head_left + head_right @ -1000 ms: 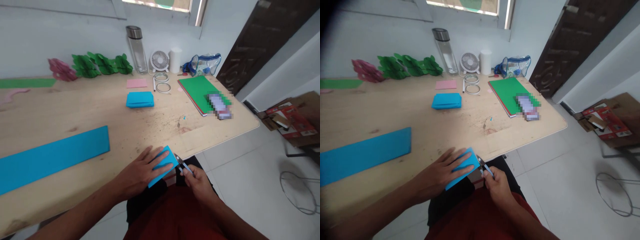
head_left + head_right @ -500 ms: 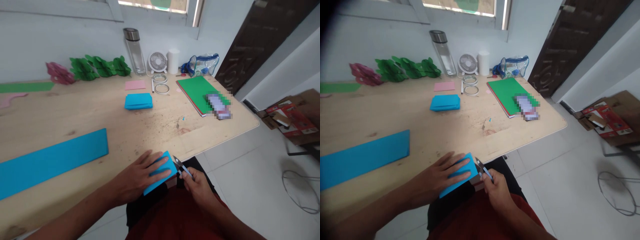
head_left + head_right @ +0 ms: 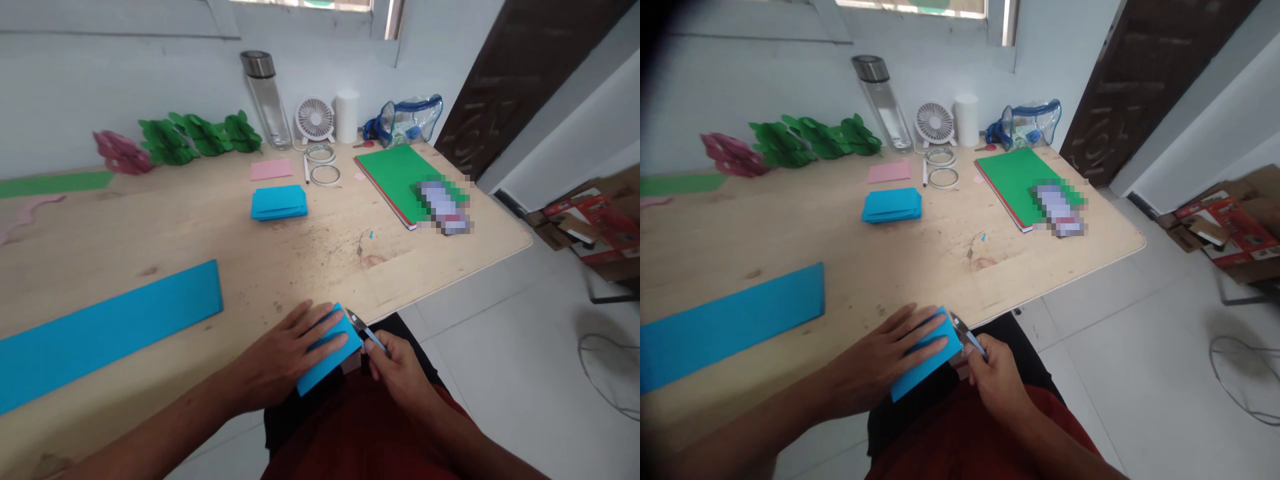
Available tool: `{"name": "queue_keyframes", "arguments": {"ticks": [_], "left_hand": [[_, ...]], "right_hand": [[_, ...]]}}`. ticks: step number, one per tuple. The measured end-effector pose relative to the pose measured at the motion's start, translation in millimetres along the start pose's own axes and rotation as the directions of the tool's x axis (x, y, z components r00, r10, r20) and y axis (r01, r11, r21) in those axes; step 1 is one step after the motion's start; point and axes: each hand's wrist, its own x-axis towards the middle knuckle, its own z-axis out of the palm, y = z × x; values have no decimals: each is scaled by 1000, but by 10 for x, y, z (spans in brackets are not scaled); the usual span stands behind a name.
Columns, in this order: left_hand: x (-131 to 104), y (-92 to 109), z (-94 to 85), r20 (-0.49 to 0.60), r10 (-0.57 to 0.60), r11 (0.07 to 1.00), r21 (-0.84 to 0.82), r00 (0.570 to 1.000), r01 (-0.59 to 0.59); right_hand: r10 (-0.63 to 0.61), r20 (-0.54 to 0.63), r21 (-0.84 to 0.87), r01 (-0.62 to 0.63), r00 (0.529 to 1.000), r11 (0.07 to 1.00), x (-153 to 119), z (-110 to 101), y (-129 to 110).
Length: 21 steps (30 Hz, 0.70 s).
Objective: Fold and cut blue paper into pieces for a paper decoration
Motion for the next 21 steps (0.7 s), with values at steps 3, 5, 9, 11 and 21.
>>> {"name": "queue_keyframes", "arguments": {"ticks": [3,5,9,11,21], "left_hand": [[2,-25,3,-8,15,1000,-7,1000,-15],[6,-38,3,-11,30,999,-14,999,-31],[14,-47,7,-15,32,999,-21,999,-32],[16,-48,9,-18,36,999,-23,999,-36],[0,-74,-5,4,44,998,-36,999,-44]], "right_hand": [[7,-2,-14,-7,1000,1000,0,-3,-6],[14,-5,-12,-14,1000,1000,0,0,-16],[13,2,-10,-13,1000,1000,16,17,-39],[8,5,-7,-8,1000,1000,26,13,-39],[2,-169,63,9,986,998,56,-163,-17]]}}
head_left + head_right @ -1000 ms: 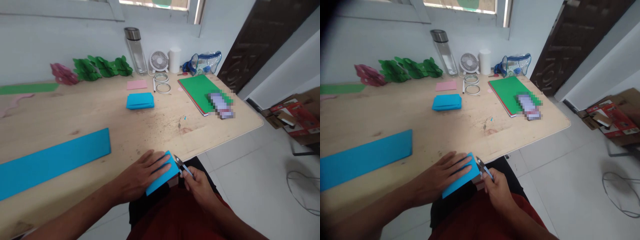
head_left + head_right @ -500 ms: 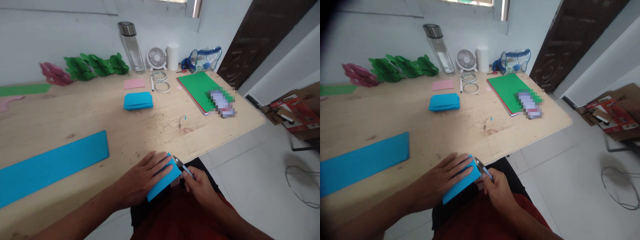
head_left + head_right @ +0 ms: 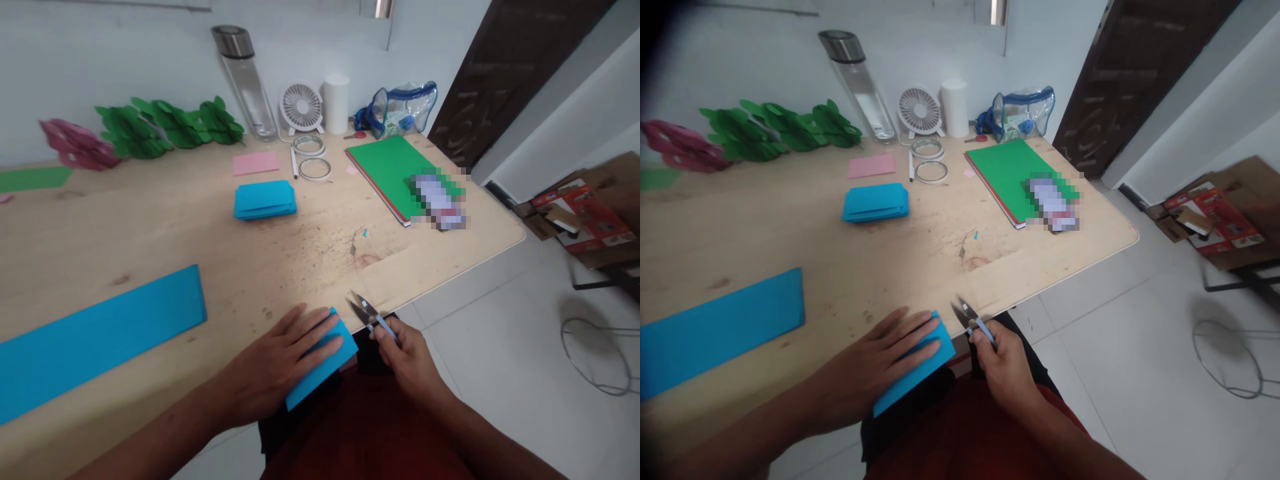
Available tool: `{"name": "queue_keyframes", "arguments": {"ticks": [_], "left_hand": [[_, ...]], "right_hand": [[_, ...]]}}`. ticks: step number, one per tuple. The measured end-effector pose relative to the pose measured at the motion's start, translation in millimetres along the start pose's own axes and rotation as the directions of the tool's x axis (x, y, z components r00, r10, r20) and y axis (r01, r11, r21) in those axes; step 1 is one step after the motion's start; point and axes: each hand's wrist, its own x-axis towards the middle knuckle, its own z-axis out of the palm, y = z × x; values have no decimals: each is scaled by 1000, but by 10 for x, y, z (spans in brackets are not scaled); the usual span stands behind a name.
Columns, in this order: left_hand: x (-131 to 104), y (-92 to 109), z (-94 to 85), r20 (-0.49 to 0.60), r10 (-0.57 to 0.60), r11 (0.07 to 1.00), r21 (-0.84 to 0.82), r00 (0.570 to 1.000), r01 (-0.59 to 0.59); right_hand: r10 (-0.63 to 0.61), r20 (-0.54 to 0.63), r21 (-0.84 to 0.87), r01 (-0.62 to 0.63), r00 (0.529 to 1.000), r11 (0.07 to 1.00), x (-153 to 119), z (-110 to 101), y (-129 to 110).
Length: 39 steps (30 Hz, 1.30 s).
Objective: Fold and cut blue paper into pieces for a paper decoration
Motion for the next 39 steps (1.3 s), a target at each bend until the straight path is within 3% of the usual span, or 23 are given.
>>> {"name": "queue_keyframes", "arguments": {"ticks": [8,20,31,35,39], "left_hand": [[18,15,-1,-3,-34,999,-31,999,34],[24,44,-52,3,-38,993,-115,999,38],[59,63,-104,38,-38,994,-105,999,42],[76,165,-190,16,-101,990,-98,995,102],[135,354,-232,21,-235,971,-42,972,235]], "right_hand": [[10,65,-14,-9,998,1000,-122,-16,-66],[30,110,13,-32,993,999,-227,-15,32],[90,45,309,-99,995,946,-105,264,3],[115,7,371,-110,993,922,-109,324,-44],[127,-6,387,-115,992,915,-115,345,-37]]}}
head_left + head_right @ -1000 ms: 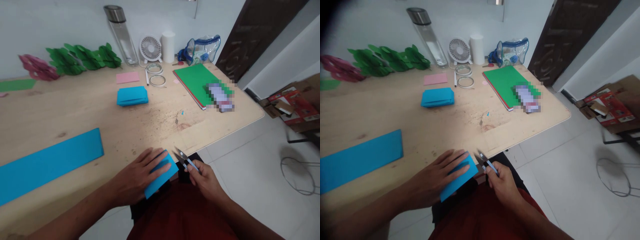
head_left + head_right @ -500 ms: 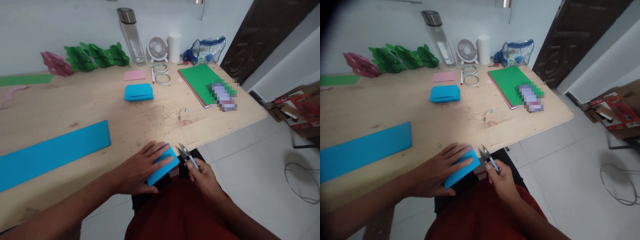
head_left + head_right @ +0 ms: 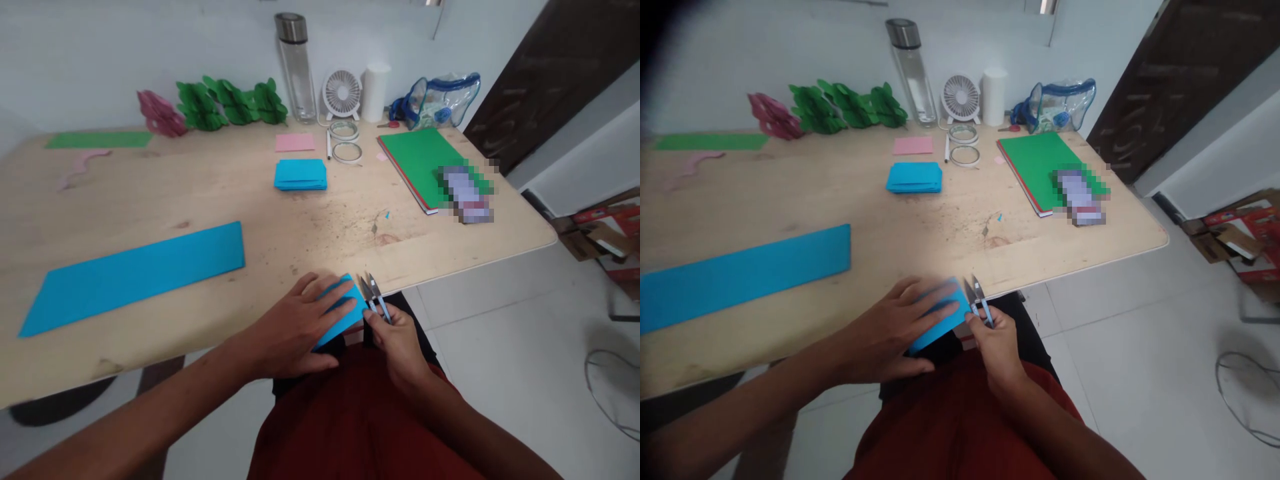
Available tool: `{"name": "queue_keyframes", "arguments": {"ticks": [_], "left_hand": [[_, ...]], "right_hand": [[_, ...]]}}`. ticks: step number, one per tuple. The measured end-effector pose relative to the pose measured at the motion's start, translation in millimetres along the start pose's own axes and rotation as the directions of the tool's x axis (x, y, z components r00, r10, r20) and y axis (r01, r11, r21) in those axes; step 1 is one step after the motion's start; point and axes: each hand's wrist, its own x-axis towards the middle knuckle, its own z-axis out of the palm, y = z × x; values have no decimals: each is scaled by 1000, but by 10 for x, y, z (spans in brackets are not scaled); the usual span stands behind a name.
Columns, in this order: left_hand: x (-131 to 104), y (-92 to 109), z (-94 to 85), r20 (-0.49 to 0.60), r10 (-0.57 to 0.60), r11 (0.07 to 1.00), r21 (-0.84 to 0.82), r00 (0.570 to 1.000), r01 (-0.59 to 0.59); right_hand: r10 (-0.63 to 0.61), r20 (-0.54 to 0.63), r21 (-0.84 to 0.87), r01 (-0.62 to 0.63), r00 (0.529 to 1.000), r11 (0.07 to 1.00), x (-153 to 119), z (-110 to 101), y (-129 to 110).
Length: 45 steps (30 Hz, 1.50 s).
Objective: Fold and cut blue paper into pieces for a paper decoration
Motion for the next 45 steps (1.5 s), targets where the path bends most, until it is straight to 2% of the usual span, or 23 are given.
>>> {"name": "queue_keyframes", "arguments": {"ticks": [3,8,13,18,22,26,29,32,40,45], "left_hand": [[46,116,38,-50,-92,994,53,995,94],[103,163,85,-125,-129,990,31,984,134],[87,162,76,-181,-183,982,-73,966,172],[55,126,45,-213,-260,944,-261,942,201],[33,73,24,-195,-333,874,-432,923,224],[-2,38,49,-175,-488,732,-616,855,292],[-34,25,82,-165,-554,662,-682,816,311],[-47,21,102,-170,-579,638,-703,798,313],[-65,46,196,-267,-597,663,-695,756,279],[-95,70,251,-345,-523,740,-638,779,214]], "right_hand": [[-9,14,-2,9,1000,1000,2,7,11],[-20,34,-7,20,999,1000,-14,6,0],[-16,72,-6,16,997,1000,-34,-61,12],[-42,98,-77,50,994,996,-38,-193,26],[-39,123,-170,60,992,984,-63,-330,-12],[-39,175,-307,92,984,947,-76,-457,-53],[-39,204,-396,119,978,910,-52,-496,-60],[-50,240,-426,151,970,892,-11,-473,-68],[-24,292,-480,169,956,861,65,-339,-106],[-76,276,-468,203,958,860,106,-229,-143]]}}
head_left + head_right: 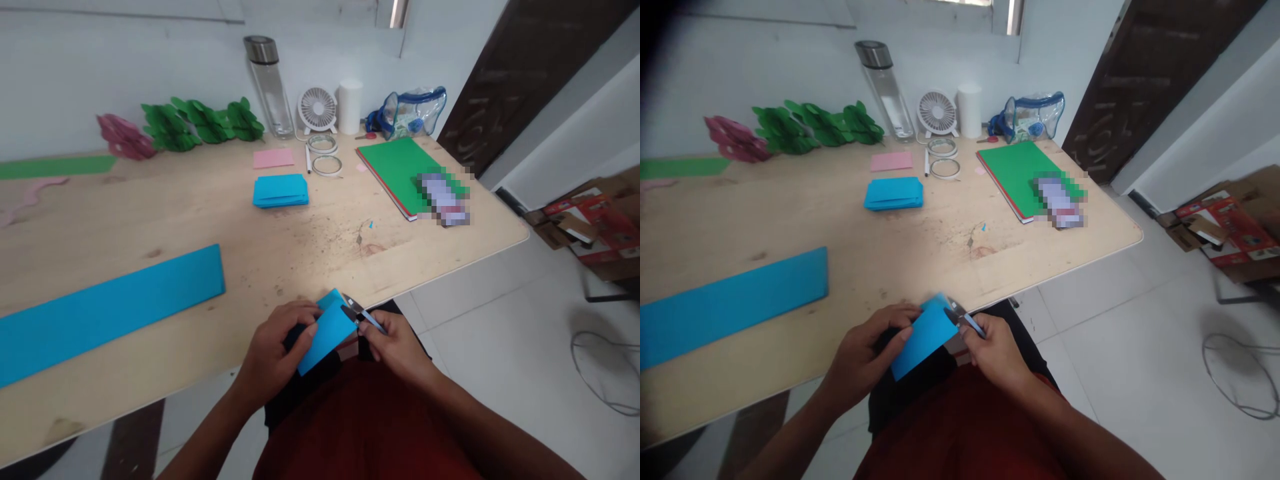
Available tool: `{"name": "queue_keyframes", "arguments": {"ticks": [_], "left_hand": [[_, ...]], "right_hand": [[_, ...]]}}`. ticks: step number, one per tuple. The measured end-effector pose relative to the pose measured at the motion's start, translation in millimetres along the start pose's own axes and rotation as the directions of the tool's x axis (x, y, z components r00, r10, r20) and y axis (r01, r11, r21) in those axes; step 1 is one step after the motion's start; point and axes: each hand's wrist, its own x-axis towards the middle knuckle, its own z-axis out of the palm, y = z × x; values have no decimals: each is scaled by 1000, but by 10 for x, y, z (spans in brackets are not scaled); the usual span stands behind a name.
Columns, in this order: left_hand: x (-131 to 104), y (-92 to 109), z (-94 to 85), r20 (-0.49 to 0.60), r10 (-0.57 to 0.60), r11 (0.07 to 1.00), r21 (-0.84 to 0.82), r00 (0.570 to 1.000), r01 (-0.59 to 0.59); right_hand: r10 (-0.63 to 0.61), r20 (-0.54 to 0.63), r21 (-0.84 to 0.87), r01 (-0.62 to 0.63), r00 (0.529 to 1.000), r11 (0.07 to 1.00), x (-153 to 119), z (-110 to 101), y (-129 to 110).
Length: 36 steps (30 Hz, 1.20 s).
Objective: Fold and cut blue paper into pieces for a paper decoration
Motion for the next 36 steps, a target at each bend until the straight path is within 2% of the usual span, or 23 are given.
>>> {"name": "queue_keyframes", "arguments": {"ticks": [4,6,9,11,14,21,25,28,32,36], "left_hand": [[-1,2,-33,49,94,993,70,994,-98],[16,5,-50,95,167,971,160,981,-180],[52,1,-38,204,247,872,381,947,-309],[66,-21,-6,269,246,781,514,931,-355],[53,-83,42,330,249,691,598,910,-406],[13,-157,35,421,257,650,591,870,-479],[19,-107,-10,451,213,675,574,867,-464],[10,-76,-64,498,195,702,530,845,-475],[-13,-89,-114,551,191,716,488,812,-499],[-25,-113,-112,553,178,731,479,814,-486]], "right_hand": [[-14,-46,15,15,999,1000,46,57,-29],[-3,-61,19,5,998,1000,55,77,-23],[4,-85,17,-3,996,1000,58,93,-6],[3,-97,9,-3,995,1000,59,101,1],[7,-111,6,-6,994,1000,64,122,-5],[51,-148,84,-39,988,996,59,180,-64],[118,-93,162,-102,989,982,-3,174,-67],[147,-58,193,-133,988,972,-79,173,-65],[135,-90,182,-117,987,976,-142,208,-87],[106,-120,180,-83,987,980,-132,256,-115]]}}
